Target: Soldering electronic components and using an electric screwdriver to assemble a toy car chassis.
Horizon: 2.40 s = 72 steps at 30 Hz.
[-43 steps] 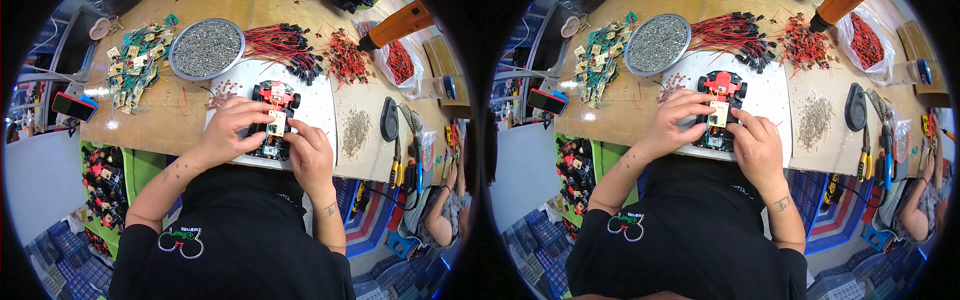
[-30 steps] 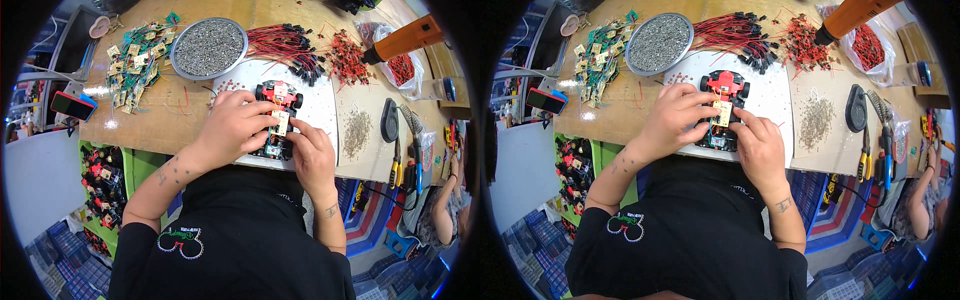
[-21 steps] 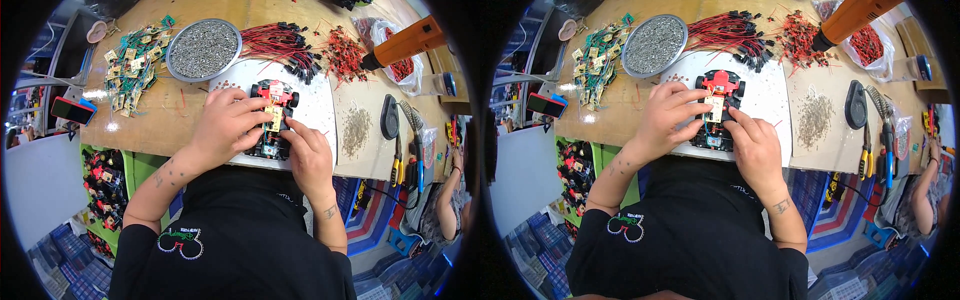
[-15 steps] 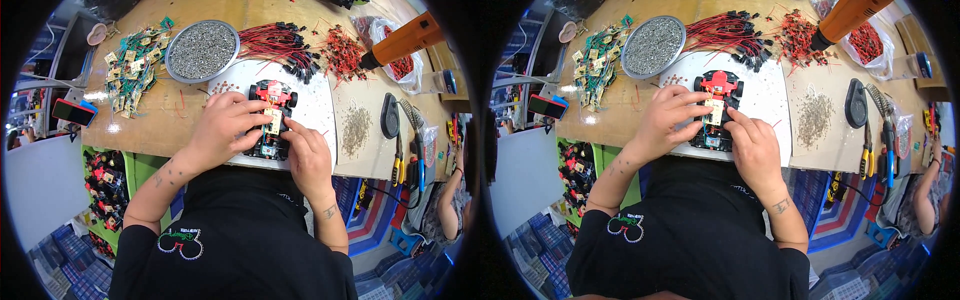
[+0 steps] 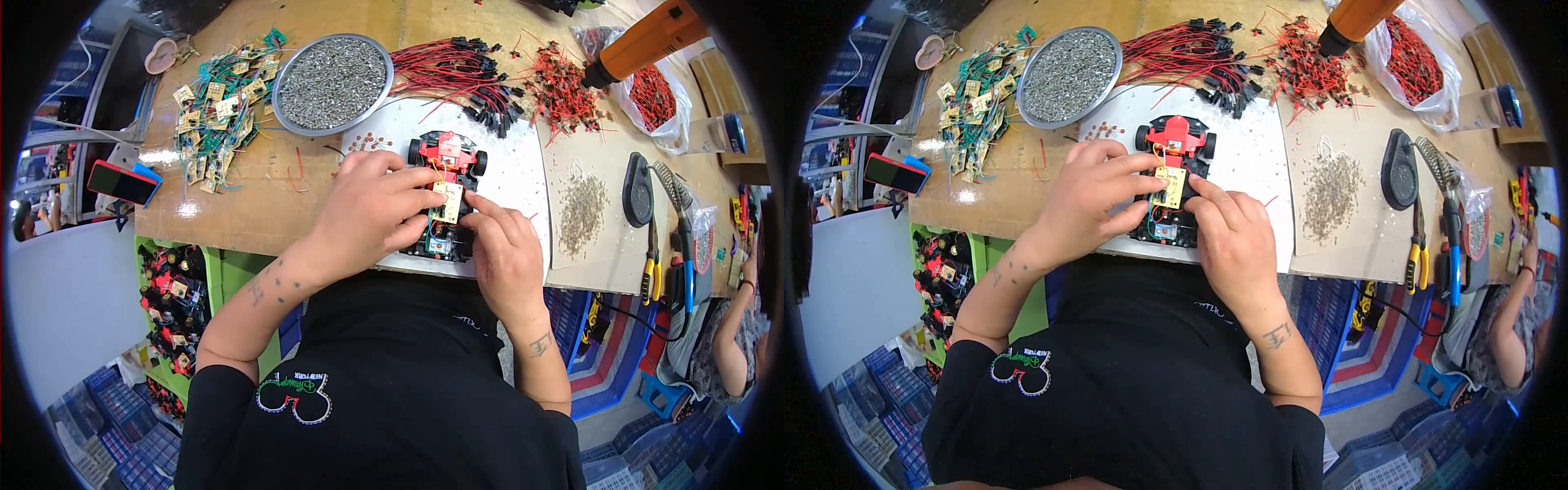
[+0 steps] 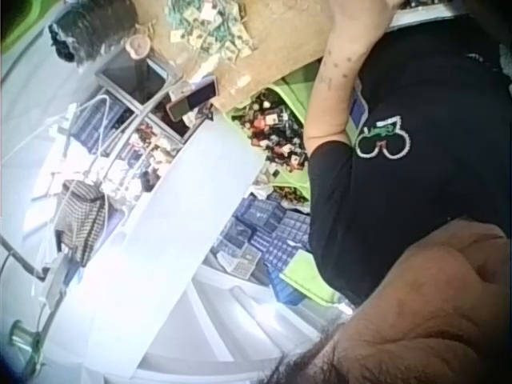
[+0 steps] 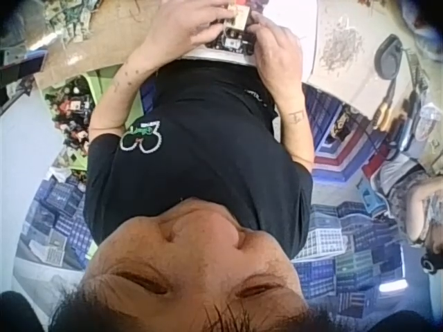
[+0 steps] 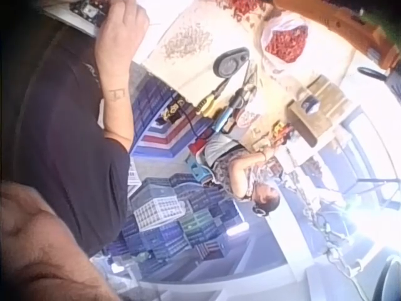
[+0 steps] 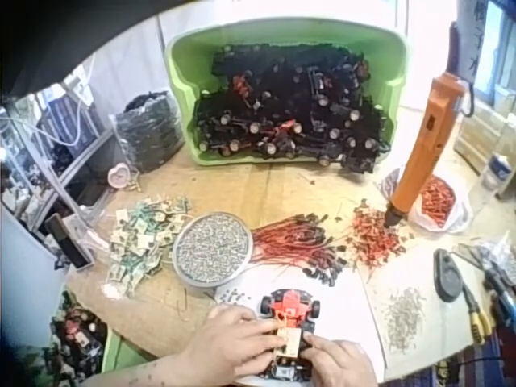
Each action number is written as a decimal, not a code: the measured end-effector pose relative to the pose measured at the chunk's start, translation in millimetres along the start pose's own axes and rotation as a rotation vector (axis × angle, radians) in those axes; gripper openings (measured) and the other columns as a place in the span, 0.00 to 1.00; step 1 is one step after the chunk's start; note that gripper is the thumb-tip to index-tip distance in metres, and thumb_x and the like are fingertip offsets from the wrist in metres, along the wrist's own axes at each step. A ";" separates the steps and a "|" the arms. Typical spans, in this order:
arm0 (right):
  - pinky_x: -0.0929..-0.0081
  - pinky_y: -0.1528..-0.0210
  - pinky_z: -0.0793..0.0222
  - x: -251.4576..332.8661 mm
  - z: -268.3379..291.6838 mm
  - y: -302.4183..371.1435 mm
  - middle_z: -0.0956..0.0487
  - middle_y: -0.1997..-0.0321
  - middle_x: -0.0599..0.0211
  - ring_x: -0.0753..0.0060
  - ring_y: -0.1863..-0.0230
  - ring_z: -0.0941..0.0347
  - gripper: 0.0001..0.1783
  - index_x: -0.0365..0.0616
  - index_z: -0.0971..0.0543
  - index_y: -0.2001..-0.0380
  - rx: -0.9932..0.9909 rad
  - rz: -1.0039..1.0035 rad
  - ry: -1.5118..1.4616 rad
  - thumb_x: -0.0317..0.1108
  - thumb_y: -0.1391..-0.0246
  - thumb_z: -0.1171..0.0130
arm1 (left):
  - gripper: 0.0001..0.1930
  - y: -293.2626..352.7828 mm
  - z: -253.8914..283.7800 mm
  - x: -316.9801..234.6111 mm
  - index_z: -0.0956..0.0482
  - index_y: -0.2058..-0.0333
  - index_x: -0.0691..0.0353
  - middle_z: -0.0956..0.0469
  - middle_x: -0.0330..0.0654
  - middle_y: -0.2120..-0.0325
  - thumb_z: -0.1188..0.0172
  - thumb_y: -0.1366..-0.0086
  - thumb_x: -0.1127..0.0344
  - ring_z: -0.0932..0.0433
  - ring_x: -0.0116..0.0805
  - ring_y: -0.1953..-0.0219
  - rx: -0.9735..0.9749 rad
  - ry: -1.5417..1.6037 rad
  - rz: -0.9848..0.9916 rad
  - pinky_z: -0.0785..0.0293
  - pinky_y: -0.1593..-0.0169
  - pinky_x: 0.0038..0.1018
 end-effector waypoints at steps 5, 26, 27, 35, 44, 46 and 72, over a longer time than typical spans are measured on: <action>0.64 0.56 0.31 3.4 3.9 -15.2 0.22 0.55 0.63 0.60 0.60 0.26 0.20 0.43 0.22 0.55 0.010 -0.116 -0.036 0.31 0.53 0.34 | 0.14 1.4 -5.1 5.7 0.17 0.61 0.50 0.22 0.28 0.53 0.35 0.48 0.65 0.28 0.36 0.54 -0.016 -0.008 -0.002 0.37 0.47 0.38; 0.63 0.53 0.31 3.5 -4.1 -13.8 0.26 0.58 0.56 0.53 0.56 0.28 0.26 0.43 0.23 0.49 0.079 -0.151 -0.015 0.30 0.55 0.31 | 0.04 -21.1 45.9 111.0 0.20 0.73 0.57 0.24 0.41 0.68 0.43 0.47 0.70 0.30 0.39 0.55 -0.163 -0.624 0.406 0.39 0.53 0.41; 0.62 0.54 0.31 2.3 -5.1 -14.9 0.26 0.59 0.56 0.52 0.56 0.28 0.28 0.45 0.23 0.48 0.080 -0.159 -0.014 0.32 0.56 0.31 | 0.04 -20.2 49.1 109.2 0.21 0.73 0.58 0.23 0.39 0.71 0.44 0.46 0.69 0.29 0.39 0.58 -0.209 -0.642 0.384 0.39 0.53 0.41; 0.62 0.54 0.31 9.7 -1.2 -22.5 0.26 0.59 0.56 0.51 0.57 0.28 0.29 0.45 0.23 0.48 0.100 -0.184 -0.037 0.29 0.58 0.30 | 0.03 -25.2 51.6 107.8 0.22 0.75 0.57 0.21 0.38 0.76 0.43 0.47 0.68 0.27 0.38 0.61 -0.250 -0.674 0.349 0.39 0.52 0.41; 0.62 0.53 0.31 0.3 -7.3 -17.1 0.26 0.58 0.55 0.51 0.56 0.28 0.27 0.44 0.23 0.48 0.095 -0.179 -0.042 0.30 0.56 0.30 | 0.03 -28.2 14.5 31.2 0.21 0.76 0.54 0.24 0.35 0.78 0.43 0.46 0.66 0.26 0.36 0.62 -0.125 -0.319 0.204 0.38 0.54 0.38; 0.63 0.54 0.31 -1.2 -8.1 -14.7 0.26 0.58 0.56 0.51 0.57 0.27 0.25 0.42 0.23 0.51 0.054 -0.159 -0.051 0.30 0.55 0.31 | 0.02 -20.9 2.7 -4.3 0.24 0.74 0.54 0.25 0.32 0.77 0.43 0.46 0.65 0.27 0.33 0.62 -0.133 -0.121 0.026 0.37 0.54 0.36; 0.60 0.33 0.45 -54.9 148.3 -121.7 0.38 0.35 0.47 0.44 0.36 0.40 0.47 0.33 0.42 0.36 -0.831 -0.054 -0.027 0.33 0.56 0.28 | 0.03 -8.4 -4.9 -22.4 0.18 0.69 0.54 0.19 0.32 0.71 0.36 0.44 0.65 0.26 0.35 0.58 -0.249 -0.119 0.042 0.41 0.49 0.42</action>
Point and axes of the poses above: each hand's wrist, its own y-axis away from the middle knuckle, its own z-axis out of the back of the hand, x = y × z, the point moved 7 cm from there along -y, towards the middle knuckle
